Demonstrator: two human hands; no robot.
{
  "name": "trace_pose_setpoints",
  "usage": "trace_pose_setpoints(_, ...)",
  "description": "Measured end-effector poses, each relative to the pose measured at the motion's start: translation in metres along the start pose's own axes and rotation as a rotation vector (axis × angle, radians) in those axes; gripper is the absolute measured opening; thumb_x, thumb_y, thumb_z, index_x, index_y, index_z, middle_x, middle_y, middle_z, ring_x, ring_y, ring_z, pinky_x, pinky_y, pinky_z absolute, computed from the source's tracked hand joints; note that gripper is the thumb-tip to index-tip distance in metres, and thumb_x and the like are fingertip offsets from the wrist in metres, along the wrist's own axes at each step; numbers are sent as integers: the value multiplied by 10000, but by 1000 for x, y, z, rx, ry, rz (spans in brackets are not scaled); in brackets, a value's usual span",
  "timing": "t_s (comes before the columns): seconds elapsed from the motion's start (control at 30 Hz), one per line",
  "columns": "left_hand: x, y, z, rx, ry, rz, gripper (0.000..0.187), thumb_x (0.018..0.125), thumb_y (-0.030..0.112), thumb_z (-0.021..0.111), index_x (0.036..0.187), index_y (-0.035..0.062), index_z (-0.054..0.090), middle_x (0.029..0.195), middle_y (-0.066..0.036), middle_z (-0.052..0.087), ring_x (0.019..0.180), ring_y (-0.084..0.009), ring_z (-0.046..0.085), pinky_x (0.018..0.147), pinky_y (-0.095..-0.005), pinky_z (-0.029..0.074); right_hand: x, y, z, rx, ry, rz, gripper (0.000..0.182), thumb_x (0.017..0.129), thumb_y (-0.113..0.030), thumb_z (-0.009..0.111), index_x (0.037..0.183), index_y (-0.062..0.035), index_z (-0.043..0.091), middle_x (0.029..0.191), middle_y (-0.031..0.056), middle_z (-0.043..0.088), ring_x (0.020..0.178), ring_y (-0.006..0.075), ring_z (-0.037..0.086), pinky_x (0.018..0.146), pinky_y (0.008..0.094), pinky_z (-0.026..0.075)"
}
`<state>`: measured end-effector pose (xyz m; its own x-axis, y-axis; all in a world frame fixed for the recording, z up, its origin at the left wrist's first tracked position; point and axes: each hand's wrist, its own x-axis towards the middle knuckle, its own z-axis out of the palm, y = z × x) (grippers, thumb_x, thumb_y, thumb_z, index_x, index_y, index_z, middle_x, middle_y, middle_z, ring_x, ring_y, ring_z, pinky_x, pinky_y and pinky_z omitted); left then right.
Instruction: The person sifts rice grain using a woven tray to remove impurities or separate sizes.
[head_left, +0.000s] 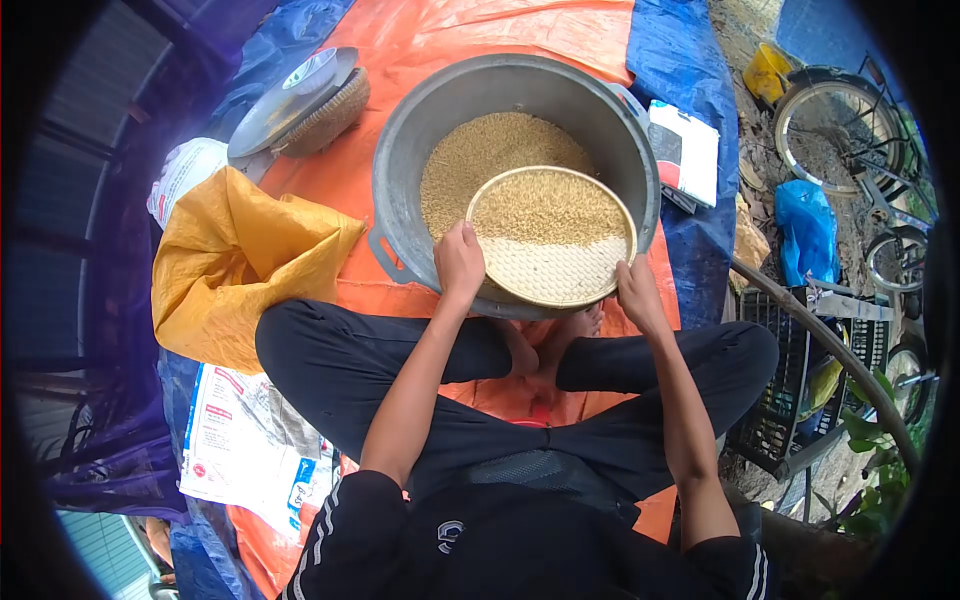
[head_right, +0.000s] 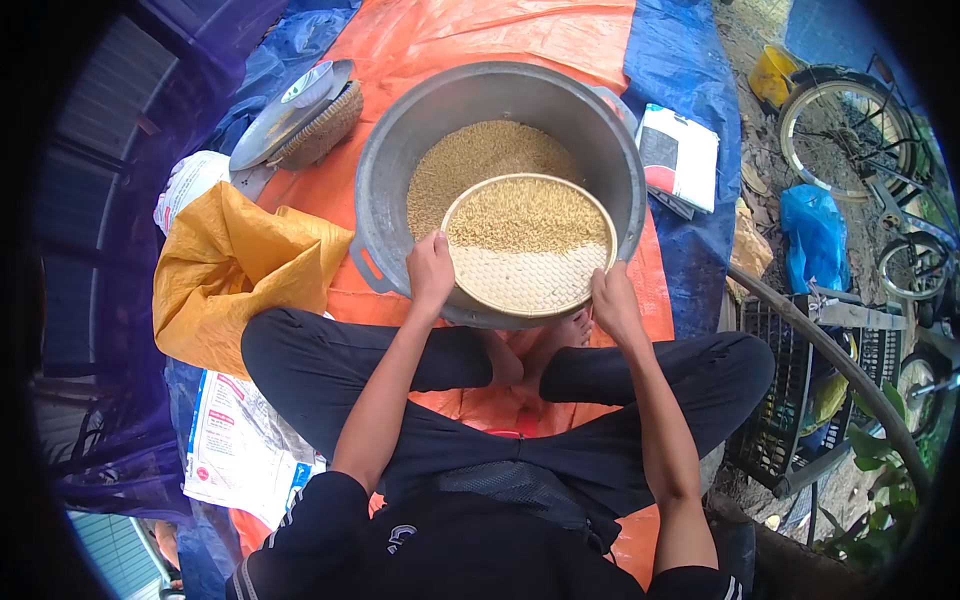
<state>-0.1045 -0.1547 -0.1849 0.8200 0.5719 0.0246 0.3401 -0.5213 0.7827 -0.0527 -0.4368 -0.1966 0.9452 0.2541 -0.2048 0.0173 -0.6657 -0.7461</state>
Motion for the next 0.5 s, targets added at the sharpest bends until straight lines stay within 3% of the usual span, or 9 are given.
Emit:
trace_pose_setpoints(0.07,-1,7,-1,4,16,27,285,963,180,415,913,-49,578,762,-272,580,760,-452,581,672,-492,416,-5,-19,-8,-11,134,-181,297,955,-190,402,941,101,345,793,362,569,779,496,585,662,517,441)
trace_pose_setpoints(0.13,0,15,2,-183,289,202,272,957,168,418,869,-49,557,752,-276,571,748,-463,573,653,-498,411,-5,-37,-13,21,115,-115,291,954,-184,400,944,100,339,785,353,571,771,492,585,651,515,438)
trace_pose_setpoints(0.27,3,18,-2,-124,222,202,257,951,153,415,875,-39,568,753,-279,573,751,-465,576,642,-500,408,-4,-23,-7,-13,52,-40,291,947,-179,406,943,101,328,770,354,569,771,484,591,653,511,444)
trace_pose_setpoints(0.33,3,9,-1,-10,78,98,257,949,148,408,880,-38,572,766,-283,578,774,-464,581,651,-501,410,-1,-16,-2,-42,7,-8,292,944,-179,412,940,101,329,779,360,569,780,483,594,661,509,448)
trace_pose_setpoints(0.5,3,0,0,50,-10,27,266,951,156,402,890,-35,576,780,-274,598,768,-456,584,662,-488,432,5,2,-1,-18,-5,2,298,945,-196,404,942,94,334,835,376,570,815,497,590,697,520,444)
